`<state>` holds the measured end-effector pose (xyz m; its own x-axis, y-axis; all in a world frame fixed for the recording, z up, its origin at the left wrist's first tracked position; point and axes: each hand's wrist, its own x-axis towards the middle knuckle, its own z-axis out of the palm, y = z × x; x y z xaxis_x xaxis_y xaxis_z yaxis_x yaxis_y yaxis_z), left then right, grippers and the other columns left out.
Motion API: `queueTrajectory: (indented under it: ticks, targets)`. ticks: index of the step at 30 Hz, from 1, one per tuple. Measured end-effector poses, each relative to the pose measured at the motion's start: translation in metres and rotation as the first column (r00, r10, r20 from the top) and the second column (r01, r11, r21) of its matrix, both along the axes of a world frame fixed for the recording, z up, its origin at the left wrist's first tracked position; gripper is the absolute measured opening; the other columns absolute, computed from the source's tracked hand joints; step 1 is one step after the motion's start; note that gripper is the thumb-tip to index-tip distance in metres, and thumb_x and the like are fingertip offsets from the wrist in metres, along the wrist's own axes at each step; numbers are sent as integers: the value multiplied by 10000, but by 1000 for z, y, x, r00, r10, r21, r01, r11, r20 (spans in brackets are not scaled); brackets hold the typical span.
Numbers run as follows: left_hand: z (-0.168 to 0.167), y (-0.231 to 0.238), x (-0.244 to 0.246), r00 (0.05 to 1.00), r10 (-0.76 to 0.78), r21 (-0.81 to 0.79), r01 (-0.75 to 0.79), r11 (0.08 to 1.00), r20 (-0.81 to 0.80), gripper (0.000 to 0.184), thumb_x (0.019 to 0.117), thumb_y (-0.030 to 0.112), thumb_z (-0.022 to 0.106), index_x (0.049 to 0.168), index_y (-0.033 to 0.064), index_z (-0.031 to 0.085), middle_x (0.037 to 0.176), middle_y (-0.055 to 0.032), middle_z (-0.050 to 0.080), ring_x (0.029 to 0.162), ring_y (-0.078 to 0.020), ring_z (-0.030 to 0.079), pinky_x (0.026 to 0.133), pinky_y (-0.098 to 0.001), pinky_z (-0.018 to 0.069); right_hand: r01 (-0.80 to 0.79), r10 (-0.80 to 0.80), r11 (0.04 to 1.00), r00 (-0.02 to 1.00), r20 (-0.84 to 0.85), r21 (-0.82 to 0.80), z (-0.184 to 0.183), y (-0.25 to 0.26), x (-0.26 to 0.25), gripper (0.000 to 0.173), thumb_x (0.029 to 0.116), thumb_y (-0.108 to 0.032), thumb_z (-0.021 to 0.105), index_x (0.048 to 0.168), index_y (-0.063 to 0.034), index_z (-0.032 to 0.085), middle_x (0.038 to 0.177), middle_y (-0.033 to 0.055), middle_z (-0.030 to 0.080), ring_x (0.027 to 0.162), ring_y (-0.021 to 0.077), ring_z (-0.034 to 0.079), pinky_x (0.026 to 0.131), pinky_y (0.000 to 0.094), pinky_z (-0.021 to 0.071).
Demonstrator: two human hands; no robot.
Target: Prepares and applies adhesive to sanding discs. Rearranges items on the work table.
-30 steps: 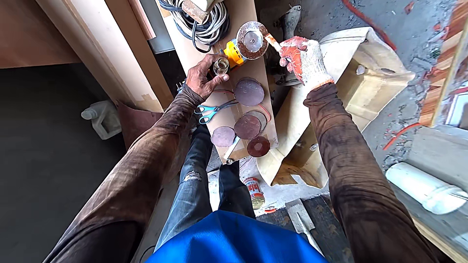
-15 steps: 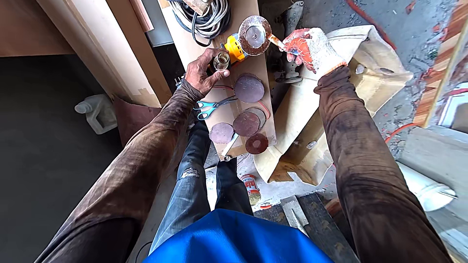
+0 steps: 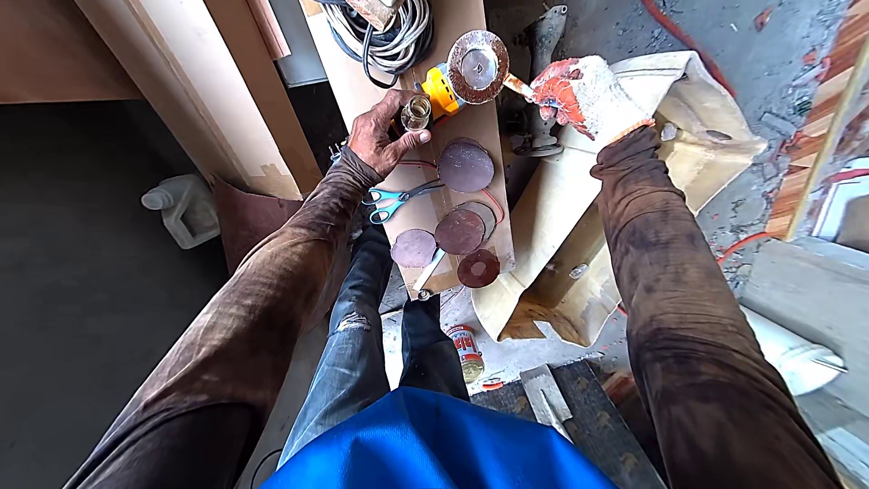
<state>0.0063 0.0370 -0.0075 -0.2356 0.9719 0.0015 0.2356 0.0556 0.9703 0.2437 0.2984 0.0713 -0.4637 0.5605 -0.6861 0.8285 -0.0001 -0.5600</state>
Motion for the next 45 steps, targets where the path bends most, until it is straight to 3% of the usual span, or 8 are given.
queueTrajectory:
  ticks: [3, 11, 17, 22, 30, 35, 40, 45]
  targets:
    - [1, 1, 0, 1000, -3, 10, 3, 1000, 6, 535, 952, 364, 724, 1351, 31, 596, 1334, -96, 670, 1224, -156, 646, 1058, -378, 537, -40, 40, 999, 999, 29, 2, 6, 0, -2, 154, 951, -170, 626, 1059, -92, 703, 832, -27, 666, 617, 40, 572, 584, 241, 519]
    - [0, 1, 0, 1000, -6, 19, 5, 1000, 10, 527, 958, 353, 718, 1353, 26, 595, 1339, -103, 667, 1227, -161, 645, 1060, -375, 535, -21, 28, 990, 999, -46, 139, 0, 9, -27, 173, 961, -204, 645, 1084, -105, 716, 828, -15, 683, 620, 52, 596, 575, 248, 526]
    - [0, 1, -1, 1000, -8, 17, 9, 1000, -3, 558, 956, 384, 715, 1366, 27, 595, 1336, -102, 669, 1241, -164, 638, 1081, -392, 524, -89, 88, 996, 994, -72, -14, 8, 2, 1, 153, 959, -183, 621, 1051, -88, 696, 773, -43, 642, 575, 21, 547, 521, 210, 483]
    - [-1, 2, -1, 1000, -9, 34, 9, 999, 0, 538, 959, 363, 716, 1356, 22, 597, 1327, -104, 671, 1227, -166, 644, 1066, -381, 532, -17, 21, 1000, 975, -223, 18, -16, 1, -7, 214, 950, -341, 716, 959, -129, 701, 664, -82, 621, 510, 18, 541, 476, 198, 468]
    - [0, 2, -1, 1000, -15, 31, 14, 999, 13, 530, 955, 340, 725, 1356, 18, 594, 1347, -106, 661, 1252, -168, 629, 1085, -380, 520, 42, -37, 996, 997, -62, 82, -13, -2, 14, 289, 920, -425, 731, 897, -142, 677, 647, -80, 595, 510, 26, 525, 496, 223, 464]
    - [2, 1, -1, 1000, -19, 18, 19, 1000, 2, 524, 953, 337, 726, 1359, 33, 597, 1339, -94, 666, 1235, -154, 638, 1069, -370, 530, 21, -8, 995, 991, -131, 95, -6, -3, -4, 283, 916, -413, 737, 908, -132, 700, 669, -72, 621, 537, 30, 551, 528, 228, 493]
    - [2, 3, -3, 1000, -15, 20, 14, 1000, 13, 526, 951, 342, 730, 1359, 36, 602, 1348, -93, 664, 1253, -161, 631, 1086, -385, 520, 56, -57, 991, 998, 5, 119, -5, 0, 7, 352, 908, -473, 729, 957, -125, 707, 712, -39, 631, 567, 63, 556, 552, 278, 501]
    - [1, 2, -2, 999, -15, 29, 14, 999, 33, 529, 953, 336, 729, 1358, 23, 594, 1351, -100, 661, 1256, -166, 629, 1084, -383, 523, 103, -95, 989, 993, -75, 106, 3, -10, 1, 279, 918, -419, 737, 921, -145, 689, 675, -72, 623, 534, 37, 561, 508, 228, 496]
